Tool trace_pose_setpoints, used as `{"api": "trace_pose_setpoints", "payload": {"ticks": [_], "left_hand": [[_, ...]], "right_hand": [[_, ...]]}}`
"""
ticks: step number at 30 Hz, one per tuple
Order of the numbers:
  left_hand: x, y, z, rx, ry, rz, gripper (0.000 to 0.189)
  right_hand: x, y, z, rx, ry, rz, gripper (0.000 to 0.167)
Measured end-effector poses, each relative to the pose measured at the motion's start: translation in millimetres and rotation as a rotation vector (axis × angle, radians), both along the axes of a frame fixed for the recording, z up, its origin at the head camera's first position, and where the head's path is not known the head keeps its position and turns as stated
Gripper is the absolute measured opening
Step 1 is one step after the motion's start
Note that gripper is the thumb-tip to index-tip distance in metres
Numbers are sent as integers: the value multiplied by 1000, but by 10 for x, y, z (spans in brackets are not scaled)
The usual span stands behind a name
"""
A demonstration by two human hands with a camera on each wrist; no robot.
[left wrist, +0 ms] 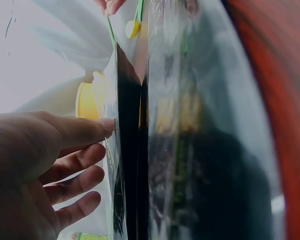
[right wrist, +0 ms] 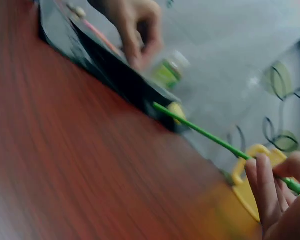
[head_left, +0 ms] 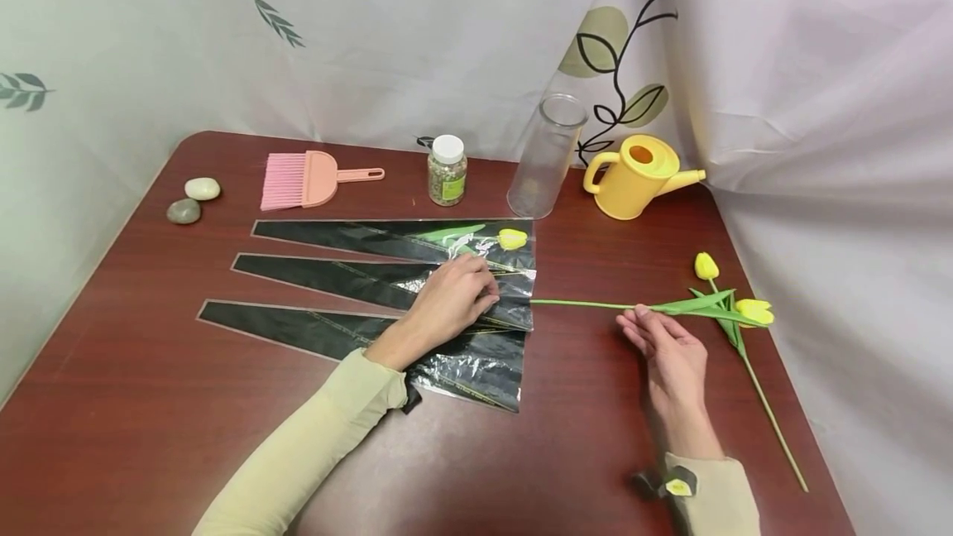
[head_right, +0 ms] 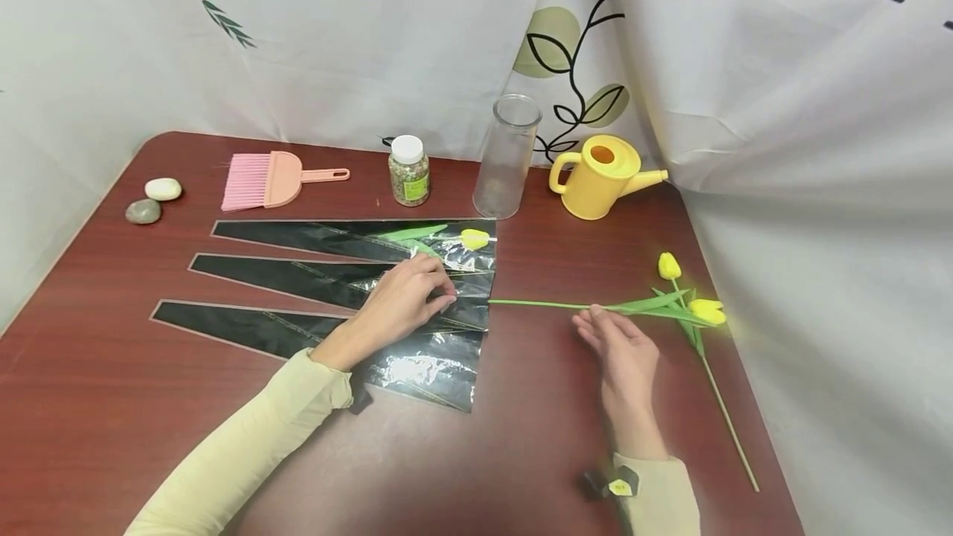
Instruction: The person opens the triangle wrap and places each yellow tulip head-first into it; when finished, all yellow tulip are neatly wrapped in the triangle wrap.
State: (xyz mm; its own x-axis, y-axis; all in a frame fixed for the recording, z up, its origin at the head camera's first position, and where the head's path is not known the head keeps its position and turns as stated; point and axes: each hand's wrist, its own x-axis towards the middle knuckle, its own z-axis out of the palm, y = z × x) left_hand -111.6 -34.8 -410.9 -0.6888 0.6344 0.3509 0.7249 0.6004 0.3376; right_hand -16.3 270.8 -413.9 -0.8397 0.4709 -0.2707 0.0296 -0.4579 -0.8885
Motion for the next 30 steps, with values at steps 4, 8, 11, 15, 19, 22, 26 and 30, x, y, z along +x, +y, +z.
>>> {"api": "trace_pose_setpoints", "payload": {"ticks": [4,8,11,15,19,22,26,30], "left_hand": [[-7,2,-2,10,0,2,5],[-3,10,-8,24,8,2,4],[5,27,-2,30,16,0,4],[14,51,6,-9,20,-1,4],[12,64,1,-59,19,-6,5],[7,62,-8,-80,25,-7,5],[9,48,-16,-89,29,-8,5],[15,29,-16,-79,24,-10,5]], "right_hand": [[-55,-286,-52,-11,-71,62,21],[-125,-581,-61,8,-216,170,15],[-176,-759,-36,26,-318,236,18],[-232,-896,9,18,-391,326,17],[-260,-931,36,-57,-410,428,11],[-251,-919,49,-119,-407,500,12],[-196,-885,106,-80,-386,592,28],[-131,-766,233,279,-210,629,36]]}}
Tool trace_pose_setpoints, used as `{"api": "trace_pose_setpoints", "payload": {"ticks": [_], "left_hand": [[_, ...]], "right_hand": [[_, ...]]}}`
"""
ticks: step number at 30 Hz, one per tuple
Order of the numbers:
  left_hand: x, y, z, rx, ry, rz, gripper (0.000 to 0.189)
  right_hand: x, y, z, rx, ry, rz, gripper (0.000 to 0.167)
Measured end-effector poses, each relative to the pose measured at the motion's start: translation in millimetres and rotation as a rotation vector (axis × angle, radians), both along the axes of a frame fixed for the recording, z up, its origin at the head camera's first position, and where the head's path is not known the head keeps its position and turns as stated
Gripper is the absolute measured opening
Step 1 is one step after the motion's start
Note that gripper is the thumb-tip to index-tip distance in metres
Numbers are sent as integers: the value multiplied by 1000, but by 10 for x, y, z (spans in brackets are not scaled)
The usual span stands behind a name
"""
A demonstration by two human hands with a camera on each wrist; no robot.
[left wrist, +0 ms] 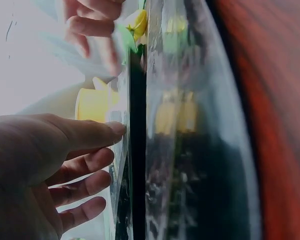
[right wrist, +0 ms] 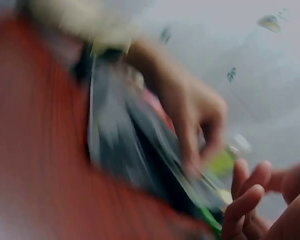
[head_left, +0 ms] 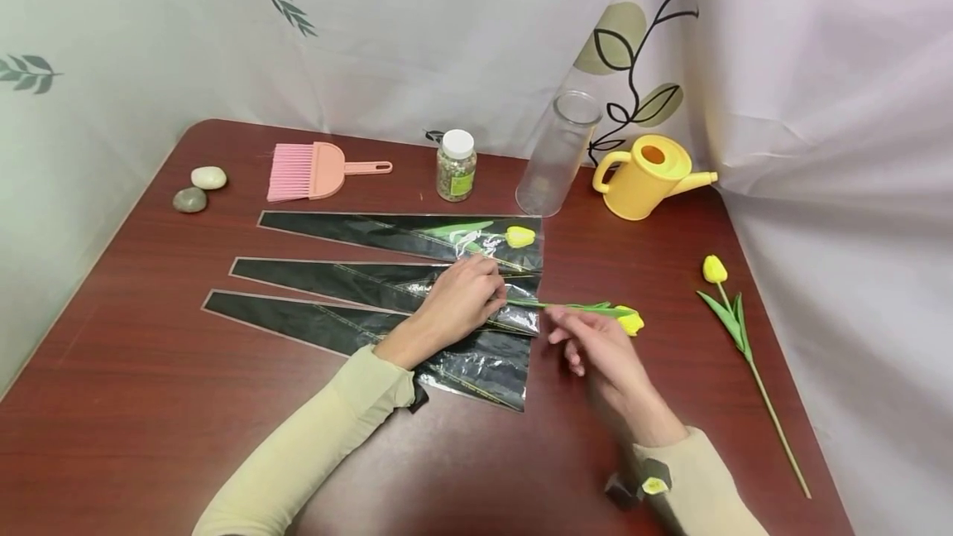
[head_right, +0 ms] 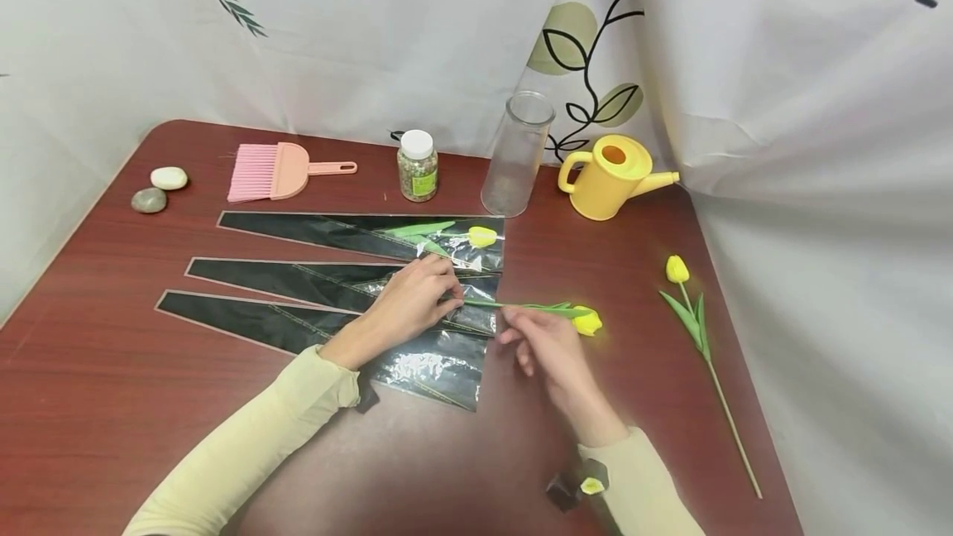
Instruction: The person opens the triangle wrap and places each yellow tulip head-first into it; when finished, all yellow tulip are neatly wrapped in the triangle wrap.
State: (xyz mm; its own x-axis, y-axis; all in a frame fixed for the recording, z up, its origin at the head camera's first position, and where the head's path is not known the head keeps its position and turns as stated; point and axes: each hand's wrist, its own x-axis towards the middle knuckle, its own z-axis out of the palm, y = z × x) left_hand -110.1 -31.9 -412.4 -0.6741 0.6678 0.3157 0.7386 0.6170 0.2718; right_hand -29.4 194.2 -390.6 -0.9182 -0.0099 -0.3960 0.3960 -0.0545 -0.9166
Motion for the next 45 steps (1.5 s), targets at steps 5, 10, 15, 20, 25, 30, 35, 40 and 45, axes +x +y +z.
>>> {"api": "trace_pose_setpoints", "payload": {"ticks": [5,10,15,20,25,30,35,40,45], "left_hand": [[-4,-15,5,1,9,2,6],[-6,-14,9,1,8,11,6],[1,11,27,9,7,2,5],[0,20,35,14,11,7,4],[1,12,37,14,1,10,4],[1,7,25,10,-2,13,4],[7,5,11,2,-10,19,5],[15,5,12,-3,-16,22,5],[20,9,16,9,-7,16,5]], "right_hand": [[-80,413,175,725,600,13,17],[-317,894,210,1284,895,124,12],[-413,1144,126,1235,943,376,15],[-395,1134,122,1104,1014,509,21],[-354,1076,168,1085,979,597,22],[-331,1011,169,1157,959,649,20],[-286,938,182,1256,955,700,18],[-243,876,176,1299,935,686,15],[-290,806,143,1309,980,576,11]]}}
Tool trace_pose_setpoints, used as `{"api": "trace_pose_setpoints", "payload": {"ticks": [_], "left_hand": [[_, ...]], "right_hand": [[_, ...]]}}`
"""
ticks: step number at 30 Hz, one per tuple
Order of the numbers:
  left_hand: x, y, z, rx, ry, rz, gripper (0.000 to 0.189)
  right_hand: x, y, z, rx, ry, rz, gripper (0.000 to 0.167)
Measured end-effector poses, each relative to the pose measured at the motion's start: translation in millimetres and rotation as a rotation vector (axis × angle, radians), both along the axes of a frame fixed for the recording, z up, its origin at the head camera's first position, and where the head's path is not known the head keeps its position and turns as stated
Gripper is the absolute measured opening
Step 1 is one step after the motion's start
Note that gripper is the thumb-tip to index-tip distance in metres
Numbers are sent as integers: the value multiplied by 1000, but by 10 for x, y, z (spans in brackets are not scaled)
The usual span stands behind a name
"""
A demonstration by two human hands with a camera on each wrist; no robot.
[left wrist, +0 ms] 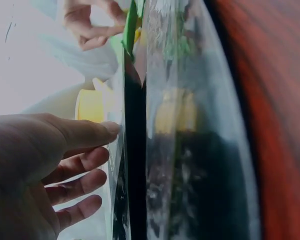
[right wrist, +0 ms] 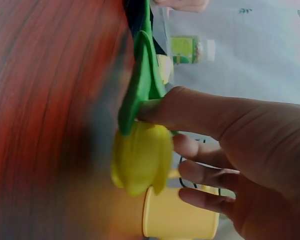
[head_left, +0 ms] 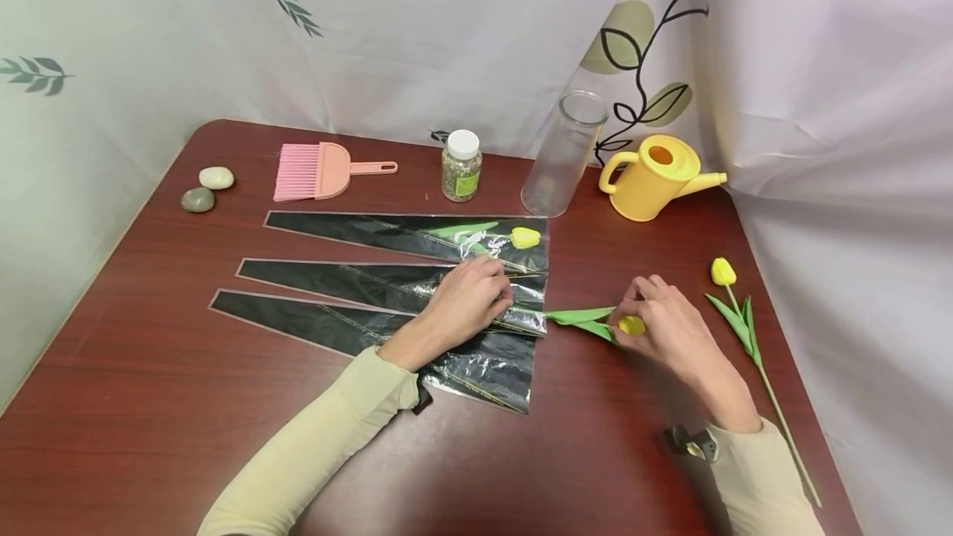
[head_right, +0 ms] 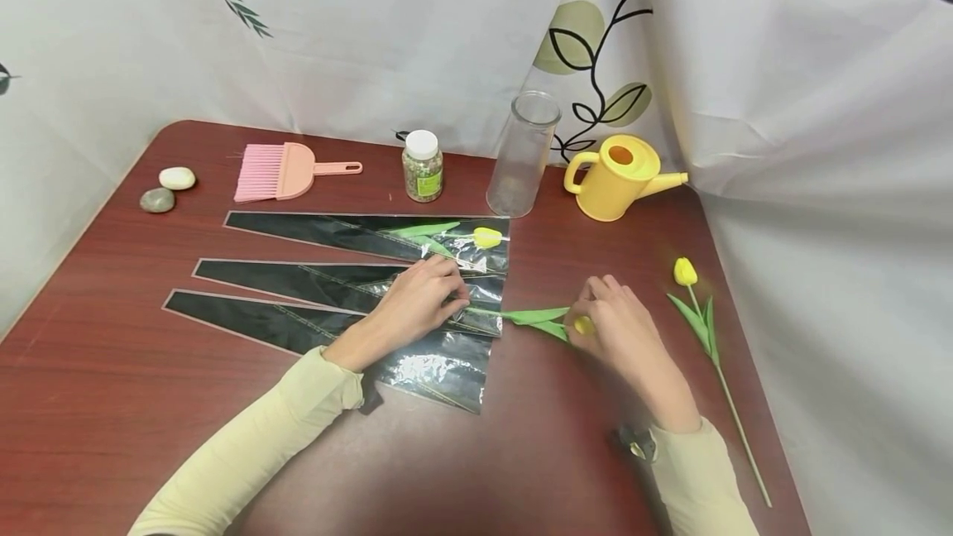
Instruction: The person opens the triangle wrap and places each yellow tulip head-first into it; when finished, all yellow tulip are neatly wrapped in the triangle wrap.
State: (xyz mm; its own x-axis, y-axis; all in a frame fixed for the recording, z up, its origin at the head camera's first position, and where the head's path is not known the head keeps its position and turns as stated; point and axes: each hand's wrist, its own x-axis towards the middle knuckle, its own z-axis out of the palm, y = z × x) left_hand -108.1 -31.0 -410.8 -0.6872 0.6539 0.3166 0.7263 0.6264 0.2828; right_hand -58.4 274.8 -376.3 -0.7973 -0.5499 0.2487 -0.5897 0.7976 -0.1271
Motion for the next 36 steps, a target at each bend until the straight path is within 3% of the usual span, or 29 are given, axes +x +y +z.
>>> {"api": "trace_pose_setpoints", "payload": {"ticks": [11,20,27,32,36], "left_hand": [[21,40,28,62,16,-24,5],[29,62,30,89,34,-39,5],[31,48,23,89,23,-33,4],[35,42,30,91,20,-38,5],[37,38,29,88,18,-36,4]], "right_hand": [[-189,-435,-120,-97,-26,-19,7],[-271,-565,-203,-171,-55,-3,8],[-228,-525,-177,-232,-146,-7,11],[-170,-340,-47,-315,-178,-22,24],[-134,-173,-11,-304,-244,-64,35]]}}
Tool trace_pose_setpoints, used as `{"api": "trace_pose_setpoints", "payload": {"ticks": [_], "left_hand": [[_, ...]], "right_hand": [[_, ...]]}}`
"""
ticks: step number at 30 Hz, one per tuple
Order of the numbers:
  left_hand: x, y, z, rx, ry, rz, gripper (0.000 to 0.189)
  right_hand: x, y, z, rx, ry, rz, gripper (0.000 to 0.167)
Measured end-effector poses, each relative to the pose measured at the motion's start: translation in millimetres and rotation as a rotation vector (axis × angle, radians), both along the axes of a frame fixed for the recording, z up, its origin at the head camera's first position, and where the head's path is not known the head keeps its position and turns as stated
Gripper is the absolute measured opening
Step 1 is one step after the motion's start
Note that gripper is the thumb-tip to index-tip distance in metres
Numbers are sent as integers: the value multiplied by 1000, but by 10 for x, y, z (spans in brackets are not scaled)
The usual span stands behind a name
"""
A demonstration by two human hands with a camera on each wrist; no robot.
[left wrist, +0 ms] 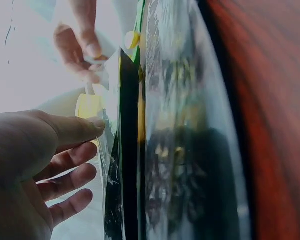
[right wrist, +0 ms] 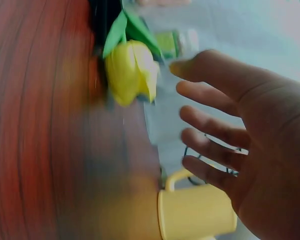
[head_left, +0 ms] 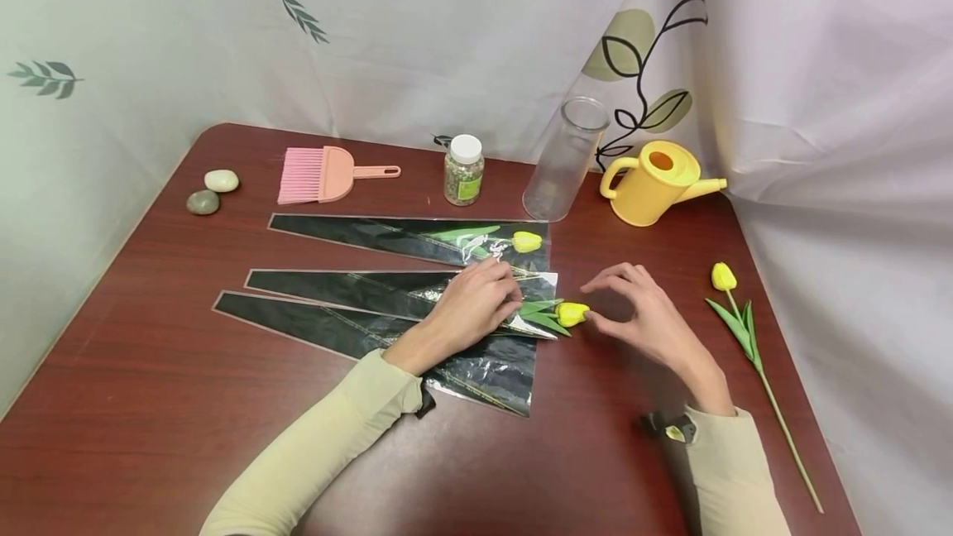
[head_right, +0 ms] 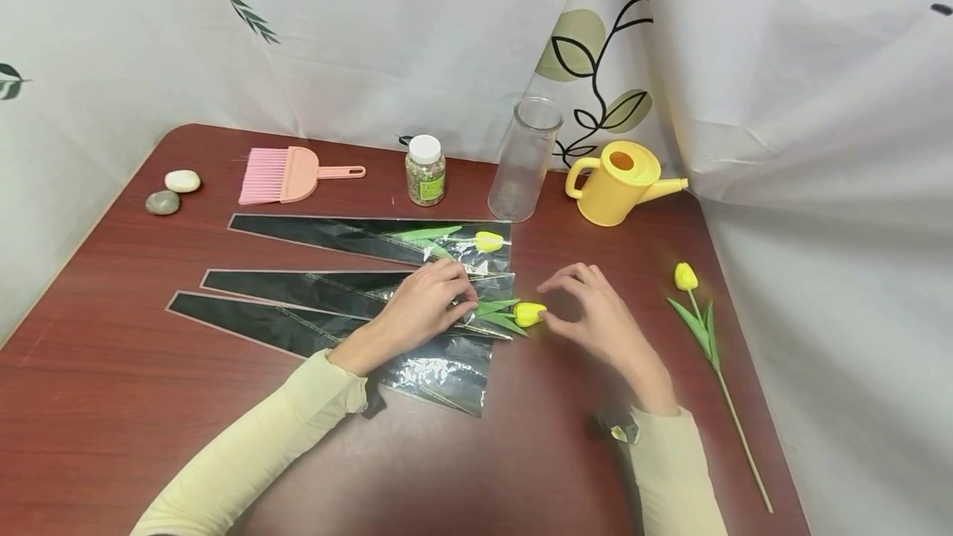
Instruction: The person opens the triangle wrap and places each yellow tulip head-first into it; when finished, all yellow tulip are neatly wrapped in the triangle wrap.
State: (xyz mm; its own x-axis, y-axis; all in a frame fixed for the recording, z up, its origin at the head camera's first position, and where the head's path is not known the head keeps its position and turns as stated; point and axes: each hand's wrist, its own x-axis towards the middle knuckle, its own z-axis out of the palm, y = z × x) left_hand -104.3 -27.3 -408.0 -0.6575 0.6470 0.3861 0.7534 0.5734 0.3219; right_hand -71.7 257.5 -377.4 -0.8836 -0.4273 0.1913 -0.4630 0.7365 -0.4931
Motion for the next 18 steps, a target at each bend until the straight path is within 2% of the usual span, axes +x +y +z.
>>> {"api": "trace_pose_setpoints", "payload": {"ticks": [5,18], "left_hand": [[-2,1,-11,1,2,-5,5],[1,-4,-13,-4,3,1,7]], "right_hand": [[46,117,-43,56,-83,-26,43],[20,141,-157,85,-85,17,34]]}}
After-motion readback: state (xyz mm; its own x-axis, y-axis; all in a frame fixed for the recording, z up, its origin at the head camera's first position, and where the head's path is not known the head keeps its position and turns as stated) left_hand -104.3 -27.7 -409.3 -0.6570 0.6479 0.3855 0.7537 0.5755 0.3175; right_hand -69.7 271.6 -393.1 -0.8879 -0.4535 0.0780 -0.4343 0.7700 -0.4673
